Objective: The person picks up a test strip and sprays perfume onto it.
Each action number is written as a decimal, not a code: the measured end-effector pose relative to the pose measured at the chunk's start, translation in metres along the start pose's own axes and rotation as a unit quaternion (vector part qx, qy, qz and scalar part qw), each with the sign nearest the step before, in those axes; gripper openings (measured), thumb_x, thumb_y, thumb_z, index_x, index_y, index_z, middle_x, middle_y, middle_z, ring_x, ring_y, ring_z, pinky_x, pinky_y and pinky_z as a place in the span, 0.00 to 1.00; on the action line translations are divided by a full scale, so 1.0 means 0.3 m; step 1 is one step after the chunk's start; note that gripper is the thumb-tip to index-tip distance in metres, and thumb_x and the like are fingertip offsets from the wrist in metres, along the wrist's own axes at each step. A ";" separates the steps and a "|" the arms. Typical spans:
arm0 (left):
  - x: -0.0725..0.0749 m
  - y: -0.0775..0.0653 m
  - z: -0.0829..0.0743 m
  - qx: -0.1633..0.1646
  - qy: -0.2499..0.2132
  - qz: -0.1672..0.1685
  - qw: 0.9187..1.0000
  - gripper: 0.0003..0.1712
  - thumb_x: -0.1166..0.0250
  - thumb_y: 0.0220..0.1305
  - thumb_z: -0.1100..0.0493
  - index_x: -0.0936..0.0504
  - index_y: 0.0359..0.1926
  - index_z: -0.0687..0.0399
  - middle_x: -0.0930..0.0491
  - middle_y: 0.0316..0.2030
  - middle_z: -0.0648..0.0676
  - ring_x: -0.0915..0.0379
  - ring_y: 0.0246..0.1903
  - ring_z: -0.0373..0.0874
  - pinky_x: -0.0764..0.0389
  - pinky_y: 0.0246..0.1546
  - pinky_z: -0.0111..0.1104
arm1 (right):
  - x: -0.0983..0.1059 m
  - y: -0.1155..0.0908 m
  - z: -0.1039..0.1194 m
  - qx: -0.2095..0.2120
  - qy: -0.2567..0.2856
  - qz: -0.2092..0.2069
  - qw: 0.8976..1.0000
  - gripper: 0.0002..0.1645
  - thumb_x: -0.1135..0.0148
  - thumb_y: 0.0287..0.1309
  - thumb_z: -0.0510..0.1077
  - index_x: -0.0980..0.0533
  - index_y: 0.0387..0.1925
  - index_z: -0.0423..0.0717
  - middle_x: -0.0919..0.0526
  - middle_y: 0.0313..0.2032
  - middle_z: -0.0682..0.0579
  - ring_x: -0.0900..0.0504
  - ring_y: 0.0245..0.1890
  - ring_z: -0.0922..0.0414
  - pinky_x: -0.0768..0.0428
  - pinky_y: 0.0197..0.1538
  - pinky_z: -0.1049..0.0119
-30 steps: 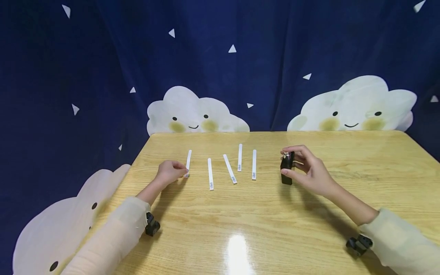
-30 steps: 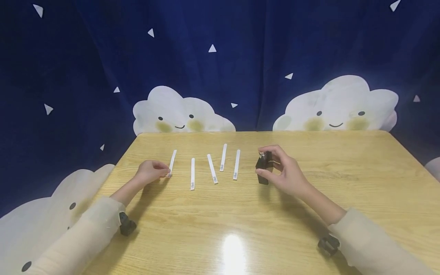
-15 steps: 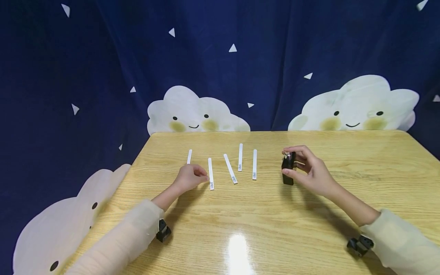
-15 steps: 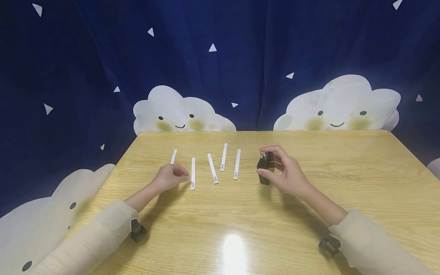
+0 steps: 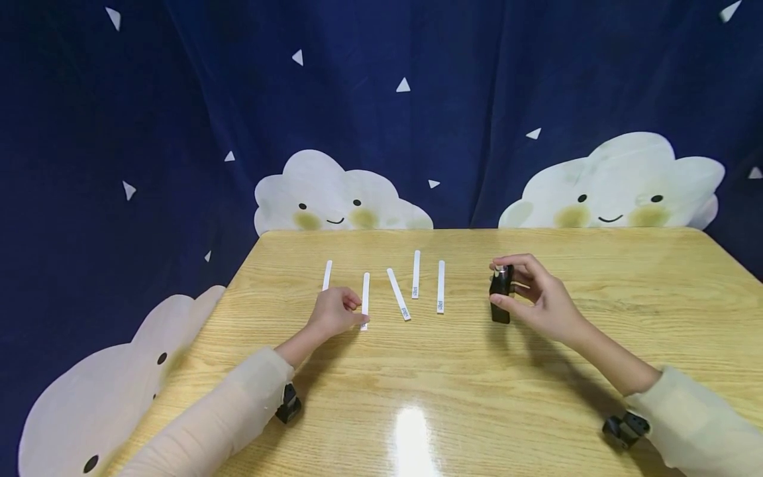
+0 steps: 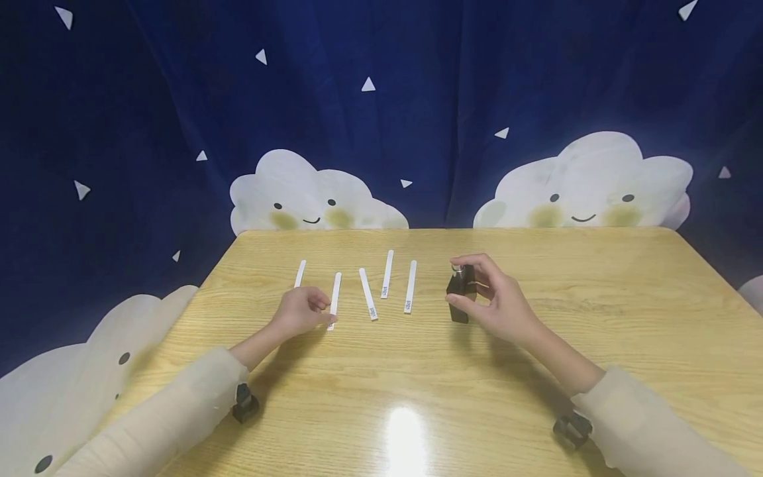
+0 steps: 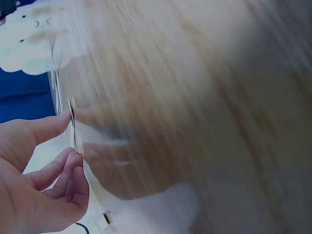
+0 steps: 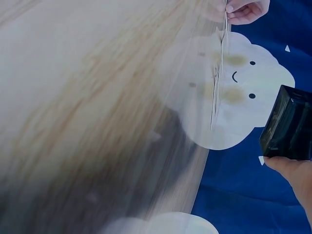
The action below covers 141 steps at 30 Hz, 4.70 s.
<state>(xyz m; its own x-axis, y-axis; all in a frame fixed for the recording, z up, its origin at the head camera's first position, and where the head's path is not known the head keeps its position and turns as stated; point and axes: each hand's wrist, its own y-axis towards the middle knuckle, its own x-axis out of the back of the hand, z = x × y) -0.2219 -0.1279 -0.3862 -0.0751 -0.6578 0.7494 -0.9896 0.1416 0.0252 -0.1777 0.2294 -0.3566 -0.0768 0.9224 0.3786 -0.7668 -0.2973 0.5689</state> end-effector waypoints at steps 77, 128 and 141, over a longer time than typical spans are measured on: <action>0.053 0.017 0.043 0.074 -0.083 -0.005 0.994 0.04 0.34 0.57 0.66 0.19 0.32 0.65 0.20 0.24 0.53 0.27 0.20 0.37 0.27 0.19 0.23 | -0.003 -0.042 -0.002 -0.013 -0.049 0.004 0.999 0.32 0.32 0.47 0.25 0.30 0.56 0.39 0.21 0.47 0.67 0.20 0.41 0.70 0.19 0.48 0.80; -0.005 -0.012 -0.055 0.105 -0.294 0.048 0.949 0.14 0.36 0.56 0.73 0.20 0.45 0.70 0.16 0.32 0.56 0.19 0.28 0.37 0.13 0.39 0.32 | -0.145 0.107 0.015 0.010 -0.186 -0.014 0.982 0.31 0.26 0.48 0.41 0.26 0.55 0.48 0.17 0.49 0.46 0.17 0.39 0.55 0.13 0.41 0.58; -0.021 -0.035 -0.132 0.059 -0.274 0.038 0.959 0.11 0.34 0.56 0.72 0.18 0.42 0.68 0.15 0.35 0.63 0.19 0.29 0.38 0.13 0.41 0.40 | -0.193 0.132 0.040 0.032 -0.220 -0.078 0.972 0.30 0.23 0.43 0.43 0.23 0.51 0.49 0.15 0.43 0.52 0.18 0.34 0.61 0.17 0.35 0.71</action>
<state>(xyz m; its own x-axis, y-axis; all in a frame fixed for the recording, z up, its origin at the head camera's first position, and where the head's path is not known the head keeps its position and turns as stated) -0.2060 -0.0960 -0.3650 -0.1682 -0.9435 0.2856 -0.9834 0.1405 -0.1151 -0.1958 0.1612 -0.3472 0.3286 0.7667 0.5515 -0.7050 -0.1895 0.6834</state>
